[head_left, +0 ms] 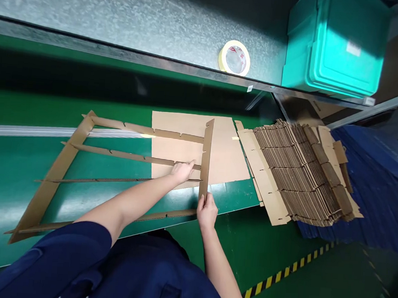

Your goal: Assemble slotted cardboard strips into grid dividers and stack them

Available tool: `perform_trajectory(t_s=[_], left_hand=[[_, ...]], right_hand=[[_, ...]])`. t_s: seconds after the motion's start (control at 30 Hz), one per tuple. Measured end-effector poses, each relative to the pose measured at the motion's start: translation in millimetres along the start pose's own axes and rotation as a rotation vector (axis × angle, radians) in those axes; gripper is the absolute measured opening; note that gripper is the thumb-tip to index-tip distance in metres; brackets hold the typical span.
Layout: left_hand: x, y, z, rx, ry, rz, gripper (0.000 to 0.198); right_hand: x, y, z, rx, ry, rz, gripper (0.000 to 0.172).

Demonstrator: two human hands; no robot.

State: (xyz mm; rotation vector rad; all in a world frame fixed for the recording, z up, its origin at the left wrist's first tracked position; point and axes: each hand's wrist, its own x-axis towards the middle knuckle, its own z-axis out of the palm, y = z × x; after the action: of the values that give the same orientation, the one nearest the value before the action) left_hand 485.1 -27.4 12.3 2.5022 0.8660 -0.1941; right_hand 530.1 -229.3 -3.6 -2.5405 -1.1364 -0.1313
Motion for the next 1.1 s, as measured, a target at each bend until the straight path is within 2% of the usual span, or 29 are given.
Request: perform_trajectory(t_s=[0.2, 0.43, 0.5, 0.6, 0.7, 0.8, 0.93, 1.1], left_hand=[[19, -1, 0.4, -0.015, 0.032, -0.079, 0.036], [16, 2, 2.9, -0.064, 0.015, -0.086, 0.053], [12, 0, 2.5, -0.094, 0.019, -0.026, 0.057], [3, -4, 3.7, -0.108, -0.016, 0.212, 0.059], [-3, -5, 7.7, -0.001, -0.123, 0.381, 0.044], [-4, -2, 12.3, 0.05, -0.141, 0.371, 0.028], [-2, 0, 16.0, 0.058, -0.116, 0.36, 0.027], [-1, -1, 19.3, 0.076, -0.092, 0.398, 0.028]], right_hand=[[2, -1, -1, -0.038, -0.074, 0.04, 0.033], [14, -9, -6, -0.111, -0.18, 0.089, 0.024], [17, -11, -7, -0.115, -0.208, 0.094, 0.022], [18, -12, -9, -0.109, -0.231, 0.094, 0.021], [18, -10, -9, -0.101, -0.23, 0.079, 0.022], [17, -8, -10, -0.1, -0.232, 0.063, 0.024], [16, -7, -12, -0.108, -0.267, 0.043, 0.024], [21, -14, -8, -0.156, -0.301, 0.088, 0.021]])
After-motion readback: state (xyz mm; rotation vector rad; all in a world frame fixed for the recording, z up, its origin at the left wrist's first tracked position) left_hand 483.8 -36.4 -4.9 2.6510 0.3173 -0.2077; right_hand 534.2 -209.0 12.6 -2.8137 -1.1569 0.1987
